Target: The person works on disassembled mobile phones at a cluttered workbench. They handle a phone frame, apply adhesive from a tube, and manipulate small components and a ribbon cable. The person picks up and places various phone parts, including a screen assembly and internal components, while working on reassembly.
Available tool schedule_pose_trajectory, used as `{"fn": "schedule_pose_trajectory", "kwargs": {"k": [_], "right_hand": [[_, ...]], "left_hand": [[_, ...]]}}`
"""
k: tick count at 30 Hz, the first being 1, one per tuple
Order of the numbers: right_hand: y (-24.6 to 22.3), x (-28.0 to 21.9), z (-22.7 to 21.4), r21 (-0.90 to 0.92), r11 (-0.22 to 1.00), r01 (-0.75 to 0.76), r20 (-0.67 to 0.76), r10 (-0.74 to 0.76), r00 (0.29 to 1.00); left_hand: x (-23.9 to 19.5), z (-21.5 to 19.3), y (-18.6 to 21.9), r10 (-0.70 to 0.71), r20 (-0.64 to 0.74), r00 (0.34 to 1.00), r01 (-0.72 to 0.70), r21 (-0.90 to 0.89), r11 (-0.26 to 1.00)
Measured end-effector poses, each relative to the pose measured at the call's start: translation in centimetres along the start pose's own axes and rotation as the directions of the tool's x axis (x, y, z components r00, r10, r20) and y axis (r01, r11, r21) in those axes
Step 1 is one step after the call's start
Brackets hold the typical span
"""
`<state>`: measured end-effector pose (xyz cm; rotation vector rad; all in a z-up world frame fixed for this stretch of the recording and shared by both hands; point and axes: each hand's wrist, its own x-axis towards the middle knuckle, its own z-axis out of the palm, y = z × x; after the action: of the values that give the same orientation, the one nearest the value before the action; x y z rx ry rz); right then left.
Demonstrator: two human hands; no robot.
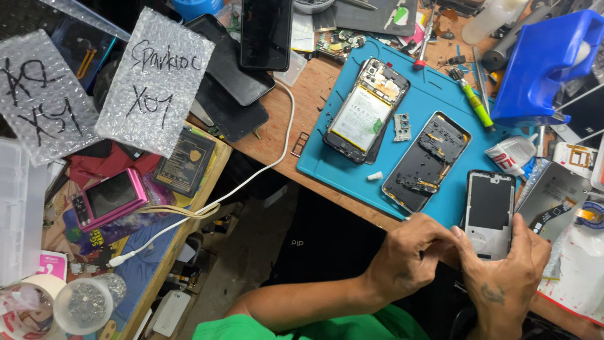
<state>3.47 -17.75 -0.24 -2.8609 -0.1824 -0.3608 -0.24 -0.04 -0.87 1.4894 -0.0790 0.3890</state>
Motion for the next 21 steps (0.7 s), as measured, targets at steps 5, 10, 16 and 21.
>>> {"fn": "schedule_pose_trajectory", "kwargs": {"k": [5,10,16,21], "right_hand": [[-0.2,-0.2,0.8,-0.003,0.999,-0.045,0.034,0.045,0.998],[-1.2,-0.2,1.1,0.021,0.998,-0.067,0.048,0.066,0.997],[-2.4,0.2,1.3,-0.016,0.998,-0.062,0.004,0.062,0.998],[-2.8,0.3,0.2,0.012,0.996,-0.093,0.02,0.093,0.996]], "left_hand": [[0.3,0.1,-0.8,-0.056,0.04,0.998,0.057,-0.022,0.998],[0.7,-0.2,-0.6,-0.065,0.072,0.995,0.062,0.035,0.997],[1.2,0.1,-0.5,-0.064,0.1,0.993,0.059,0.056,0.997],[1.5,1.1,-0.2,-0.134,0.105,0.985,0.125,0.088,0.988]]}}
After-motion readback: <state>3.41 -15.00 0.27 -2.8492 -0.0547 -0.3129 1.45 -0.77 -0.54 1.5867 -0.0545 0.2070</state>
